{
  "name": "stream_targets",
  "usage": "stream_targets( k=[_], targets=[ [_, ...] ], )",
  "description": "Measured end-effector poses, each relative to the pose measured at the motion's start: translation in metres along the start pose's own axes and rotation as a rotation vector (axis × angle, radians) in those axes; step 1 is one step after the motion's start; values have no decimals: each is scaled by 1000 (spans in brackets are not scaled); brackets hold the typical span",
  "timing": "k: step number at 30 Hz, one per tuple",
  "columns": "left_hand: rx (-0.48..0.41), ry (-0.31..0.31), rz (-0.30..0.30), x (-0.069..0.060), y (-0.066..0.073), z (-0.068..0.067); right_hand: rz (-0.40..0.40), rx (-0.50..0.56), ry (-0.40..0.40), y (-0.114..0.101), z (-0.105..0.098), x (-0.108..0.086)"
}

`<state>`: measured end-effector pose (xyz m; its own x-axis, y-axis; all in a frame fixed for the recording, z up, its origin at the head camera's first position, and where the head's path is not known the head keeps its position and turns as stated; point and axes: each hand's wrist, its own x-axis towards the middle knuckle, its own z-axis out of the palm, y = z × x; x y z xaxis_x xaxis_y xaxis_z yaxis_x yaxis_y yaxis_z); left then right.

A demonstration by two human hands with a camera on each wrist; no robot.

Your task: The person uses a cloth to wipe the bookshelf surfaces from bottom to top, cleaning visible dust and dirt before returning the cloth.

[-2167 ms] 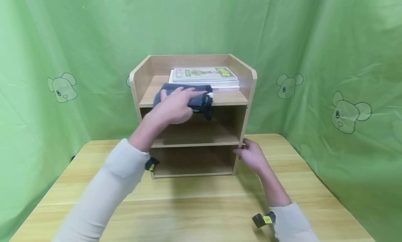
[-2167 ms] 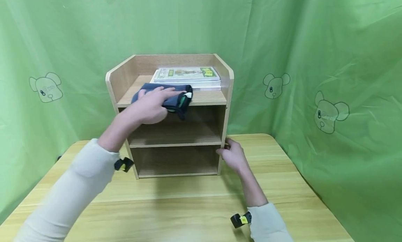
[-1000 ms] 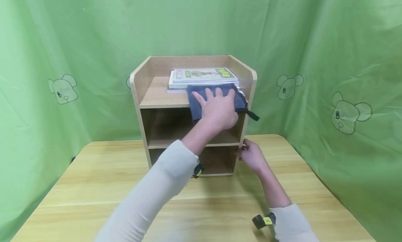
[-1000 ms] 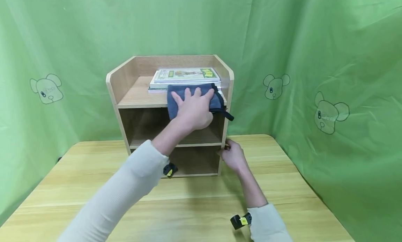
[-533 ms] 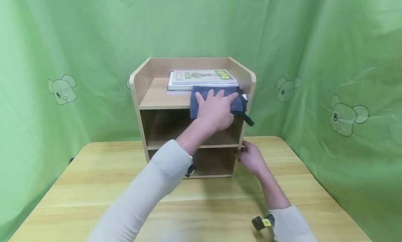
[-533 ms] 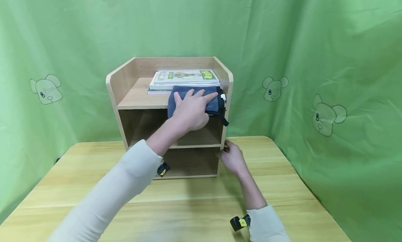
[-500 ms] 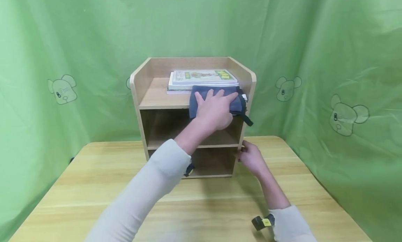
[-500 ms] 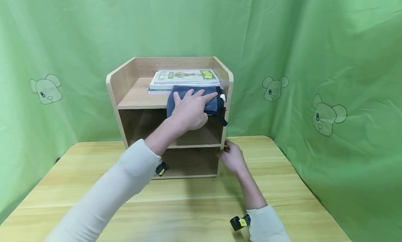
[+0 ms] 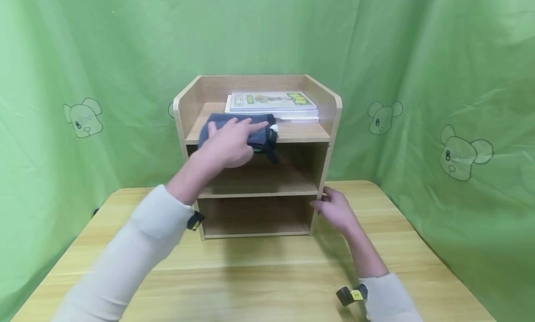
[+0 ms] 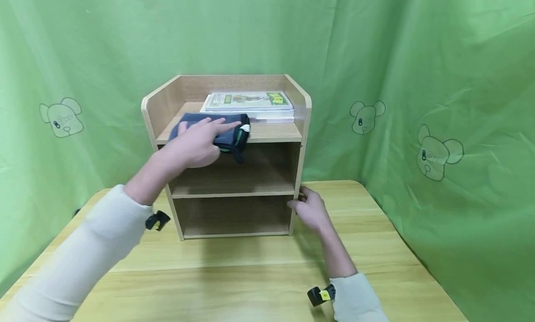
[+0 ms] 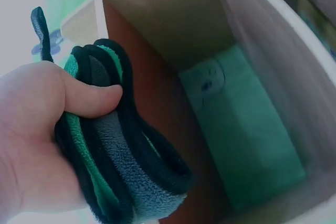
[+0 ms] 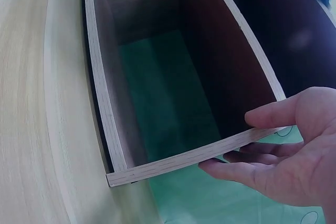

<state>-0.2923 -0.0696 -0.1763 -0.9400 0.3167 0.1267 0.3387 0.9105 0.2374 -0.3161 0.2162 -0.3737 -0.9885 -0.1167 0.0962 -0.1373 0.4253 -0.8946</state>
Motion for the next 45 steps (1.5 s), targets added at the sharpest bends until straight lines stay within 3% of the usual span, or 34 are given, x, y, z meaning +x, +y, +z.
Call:
stream_targets(
  k=[6, 11, 19, 23, 29, 34, 39, 45],
  targets=[
    [19, -75, -32, -11, -28, -18, 5, 4, 1, 0, -1, 1],
    [12, -110, -75, -13, -26, -20, 7, 2, -4, 1, -1, 2],
    [1, -5, -115, -9, 6, -2, 30, 43, -11, 1, -5, 4],
    [10, 26, -91, 3, 36, 11, 29, 47, -11, 2, -5, 5],
    [109, 81, -102, 27, 84, 32, 25, 61, -17, 3, -4, 4],
    [143, 93, -105, 40, 113, 42, 9, 67, -29, 4, -3, 4],
    [161, 101, -117, 44, 122, 44, -10, 79, -30, 2, -3, 4],
    [139, 102, -52, 41, 112, 43, 6, 70, -20, 3, -5, 3]
  ],
)
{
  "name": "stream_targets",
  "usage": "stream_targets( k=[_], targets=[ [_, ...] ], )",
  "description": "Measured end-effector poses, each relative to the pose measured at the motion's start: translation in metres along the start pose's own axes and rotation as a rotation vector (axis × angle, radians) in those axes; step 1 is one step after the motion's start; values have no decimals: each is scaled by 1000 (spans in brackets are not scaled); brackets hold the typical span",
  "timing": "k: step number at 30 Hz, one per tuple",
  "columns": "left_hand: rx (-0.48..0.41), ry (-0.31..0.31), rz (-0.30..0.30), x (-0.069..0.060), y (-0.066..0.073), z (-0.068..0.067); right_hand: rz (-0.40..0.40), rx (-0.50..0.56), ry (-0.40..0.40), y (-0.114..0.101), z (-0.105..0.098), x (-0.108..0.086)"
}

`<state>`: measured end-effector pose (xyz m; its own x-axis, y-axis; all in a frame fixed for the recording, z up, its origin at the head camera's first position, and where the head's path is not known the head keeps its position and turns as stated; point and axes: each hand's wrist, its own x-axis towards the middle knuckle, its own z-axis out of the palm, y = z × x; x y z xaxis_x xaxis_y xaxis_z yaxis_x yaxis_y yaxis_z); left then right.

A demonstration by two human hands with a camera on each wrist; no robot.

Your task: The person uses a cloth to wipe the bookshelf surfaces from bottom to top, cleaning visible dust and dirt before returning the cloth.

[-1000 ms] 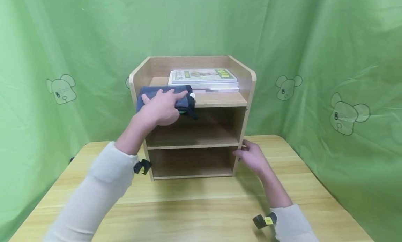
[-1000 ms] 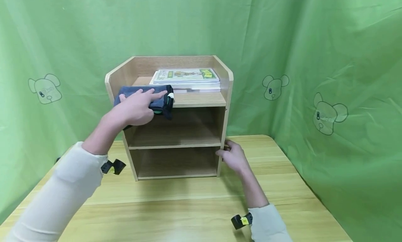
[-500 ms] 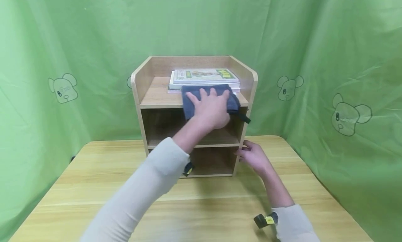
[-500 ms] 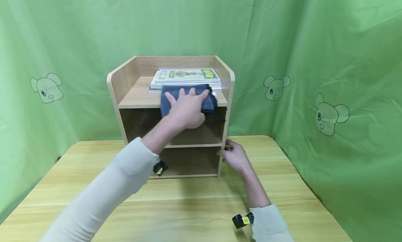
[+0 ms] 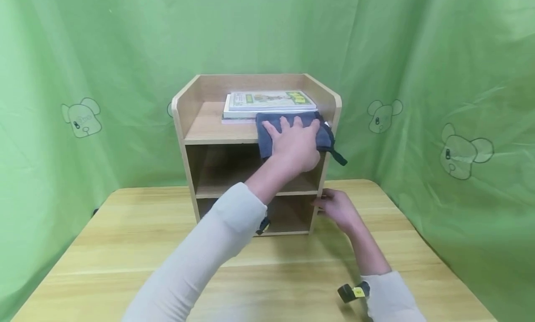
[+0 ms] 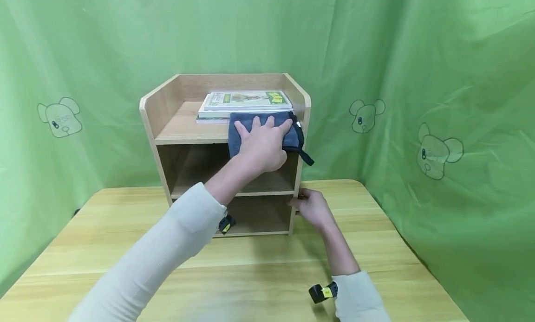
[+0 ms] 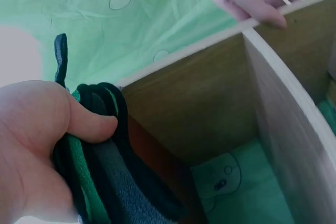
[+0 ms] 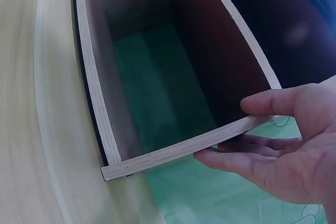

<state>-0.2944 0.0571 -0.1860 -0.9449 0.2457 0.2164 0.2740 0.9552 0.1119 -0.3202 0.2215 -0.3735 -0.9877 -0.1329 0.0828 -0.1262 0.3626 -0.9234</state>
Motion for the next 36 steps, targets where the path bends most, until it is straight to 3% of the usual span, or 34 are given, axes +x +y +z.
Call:
stream_targets(
  k=[6, 13, 18, 21, 25, 30, 36],
  targets=[
    [-72, -10, 84, -7, -29, -7, 30, -28, -7, -1, -2, 0],
    [-104, -25, 137, -23, -87, -20, 46, -38, -13, -3, -2, -1],
    [-82, -27, 121, -37, -131, -26, 51, -22, -24, -3, -2, -2],
    [-61, -22, 104, -44, -149, -29, 48, -13, -26, -2, -1, -2],
    [-31, -1, 109, -48, -157, -31, 44, -12, -23, -1, -1, -1],
    [1, 62, 143, -48, -155, -32, 51, -6, -19, -1, 0, -2],
    [-54, 159, 171, -52, -152, -53, 55, -6, -11, -1, 0, -2]
  ],
)
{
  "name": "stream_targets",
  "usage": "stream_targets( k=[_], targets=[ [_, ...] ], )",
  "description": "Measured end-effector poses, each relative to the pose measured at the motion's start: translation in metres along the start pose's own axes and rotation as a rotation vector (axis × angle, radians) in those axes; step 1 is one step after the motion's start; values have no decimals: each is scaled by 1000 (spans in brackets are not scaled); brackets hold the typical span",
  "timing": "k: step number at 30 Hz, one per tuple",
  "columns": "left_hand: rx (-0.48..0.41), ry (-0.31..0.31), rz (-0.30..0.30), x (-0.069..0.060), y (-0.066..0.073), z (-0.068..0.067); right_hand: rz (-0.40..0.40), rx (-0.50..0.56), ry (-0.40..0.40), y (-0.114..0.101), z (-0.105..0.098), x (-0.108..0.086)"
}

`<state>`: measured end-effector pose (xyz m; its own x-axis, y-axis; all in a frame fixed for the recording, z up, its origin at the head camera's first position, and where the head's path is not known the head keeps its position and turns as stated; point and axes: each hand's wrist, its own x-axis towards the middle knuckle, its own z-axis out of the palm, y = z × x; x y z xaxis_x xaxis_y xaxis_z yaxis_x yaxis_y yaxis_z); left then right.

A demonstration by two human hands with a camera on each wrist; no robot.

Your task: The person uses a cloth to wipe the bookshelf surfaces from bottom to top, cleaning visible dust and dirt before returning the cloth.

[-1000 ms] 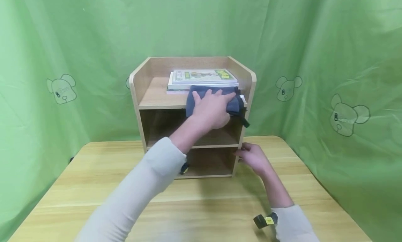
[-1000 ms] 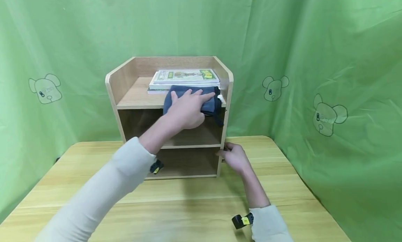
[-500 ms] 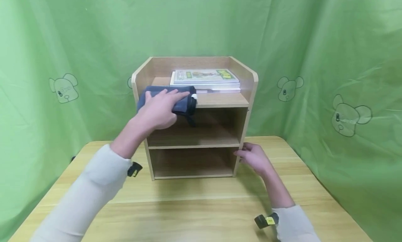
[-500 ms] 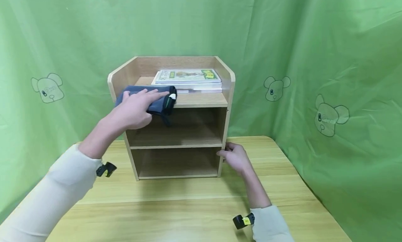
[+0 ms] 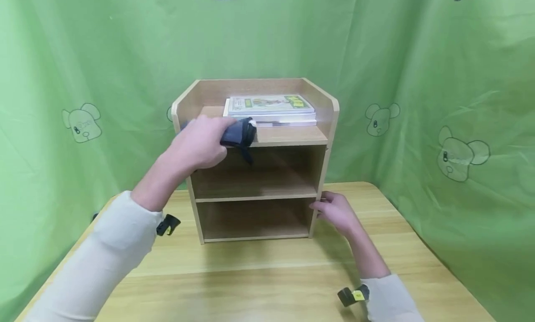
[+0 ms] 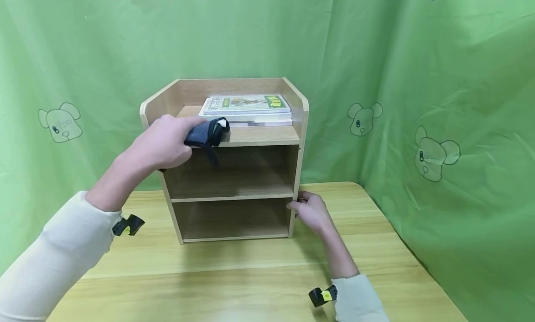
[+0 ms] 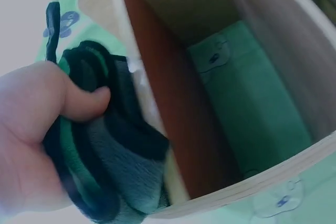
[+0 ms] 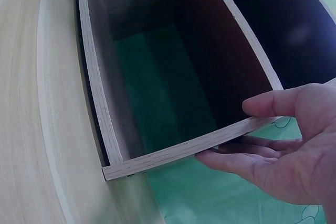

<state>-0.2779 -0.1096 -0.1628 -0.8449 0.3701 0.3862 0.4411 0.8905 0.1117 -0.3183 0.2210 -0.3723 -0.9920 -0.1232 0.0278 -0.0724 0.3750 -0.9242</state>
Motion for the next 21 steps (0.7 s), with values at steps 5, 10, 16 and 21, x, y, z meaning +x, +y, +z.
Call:
stream_targets(
  k=[5, 10, 16, 21],
  targets=[
    [15, 197, -20, 4, 6, -28, -2, 0, 8, 0, 1, 0],
    [128, 402, 2, 17, 2, -51, 6, -8, 14, 2, 1, 1],
    [412, 234, 6, 31, -17, -41, 13, -17, 17, 3, 0, 1],
    [433, 179, -13, 28, -29, -19, 12, -24, 11, 2, 2, 1]
  ],
)
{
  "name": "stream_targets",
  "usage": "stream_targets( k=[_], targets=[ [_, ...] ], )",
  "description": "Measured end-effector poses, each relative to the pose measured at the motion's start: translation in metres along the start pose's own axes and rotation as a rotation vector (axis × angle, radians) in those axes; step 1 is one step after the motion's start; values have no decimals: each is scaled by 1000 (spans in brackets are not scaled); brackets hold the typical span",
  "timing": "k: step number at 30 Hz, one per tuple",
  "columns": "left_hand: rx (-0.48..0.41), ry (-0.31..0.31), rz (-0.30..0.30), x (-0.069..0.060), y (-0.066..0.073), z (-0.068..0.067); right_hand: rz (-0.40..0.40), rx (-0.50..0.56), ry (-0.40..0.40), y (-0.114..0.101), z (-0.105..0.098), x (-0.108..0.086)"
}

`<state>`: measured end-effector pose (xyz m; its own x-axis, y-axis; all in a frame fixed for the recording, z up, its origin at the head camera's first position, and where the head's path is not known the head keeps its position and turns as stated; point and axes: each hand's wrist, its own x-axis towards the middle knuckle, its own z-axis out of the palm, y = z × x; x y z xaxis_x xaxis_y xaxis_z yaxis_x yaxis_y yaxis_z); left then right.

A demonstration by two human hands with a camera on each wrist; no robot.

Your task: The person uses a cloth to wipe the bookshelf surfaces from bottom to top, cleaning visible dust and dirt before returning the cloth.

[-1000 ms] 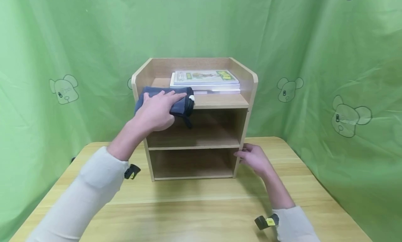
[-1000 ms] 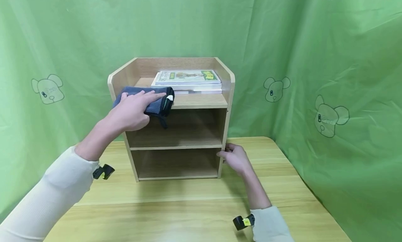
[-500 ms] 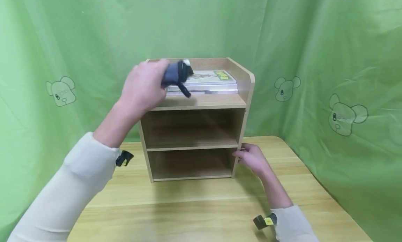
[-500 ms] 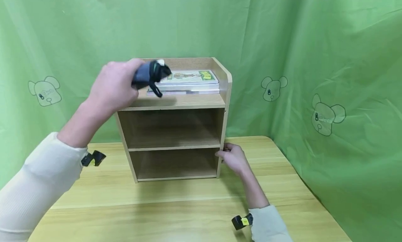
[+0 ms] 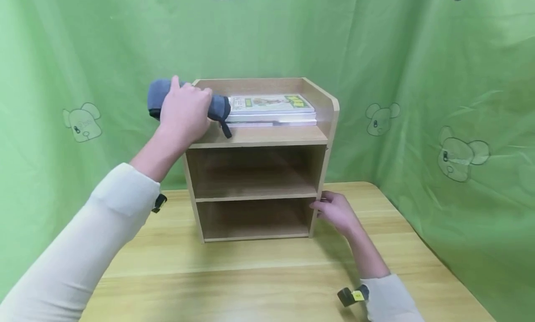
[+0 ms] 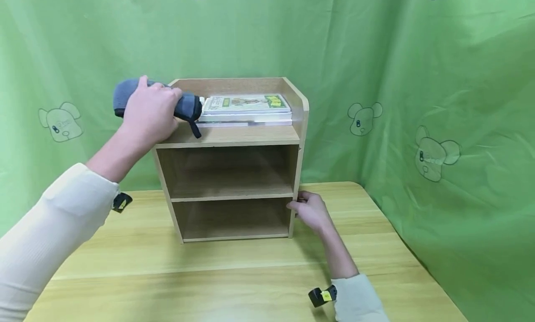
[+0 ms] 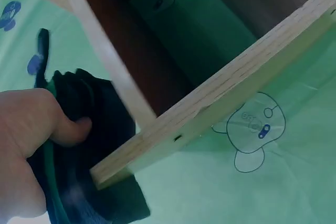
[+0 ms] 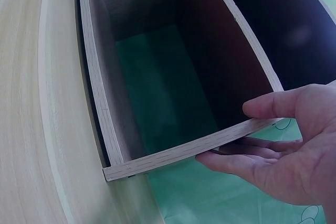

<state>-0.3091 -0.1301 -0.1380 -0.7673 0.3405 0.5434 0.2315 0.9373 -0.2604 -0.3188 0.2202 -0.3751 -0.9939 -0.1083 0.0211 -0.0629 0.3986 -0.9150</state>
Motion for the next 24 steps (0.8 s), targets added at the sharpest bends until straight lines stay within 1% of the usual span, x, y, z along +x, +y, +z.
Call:
stream_targets(
  k=[1, 3, 7, 9, 10, 13, 15, 17, 21, 23, 24],
  targets=[
    [3, -2, 1, -2, 1, 3, 0, -1, -1, 0, 0, 0],
    [21, -26, 6, -5, 3, 6, -2, 0, -2, -1, 1, -1],
    [65, -118, 15, -6, 9, 7, -3, 8, 3, -2, 2, -2],
    [58, -153, 15, -6, 10, 7, -1, 7, 4, -2, 2, -3],
    [49, -159, 16, -6, 10, 7, -1, 3, 2, -2, 2, -3],
    [3, -153, 14, -6, 8, 7, 4, 0, 1, -3, 3, -4],
    [-30, -131, -10, -5, 7, 6, 3, 1, -4, -3, 4, -4],
    [-70, -108, -52, -2, 6, 6, 0, 1, -7, -3, 4, -4],
    [-160, -54, -165, 5, 8, 4, -2, -6, -3, -2, 4, -3],
    [-175, -39, -199, 9, 10, 4, 5, -7, 1, -1, 4, -2],
    [-166, -41, -203, 10, 11, 5, 8, -9, 2, -1, 4, -2]
  ],
)
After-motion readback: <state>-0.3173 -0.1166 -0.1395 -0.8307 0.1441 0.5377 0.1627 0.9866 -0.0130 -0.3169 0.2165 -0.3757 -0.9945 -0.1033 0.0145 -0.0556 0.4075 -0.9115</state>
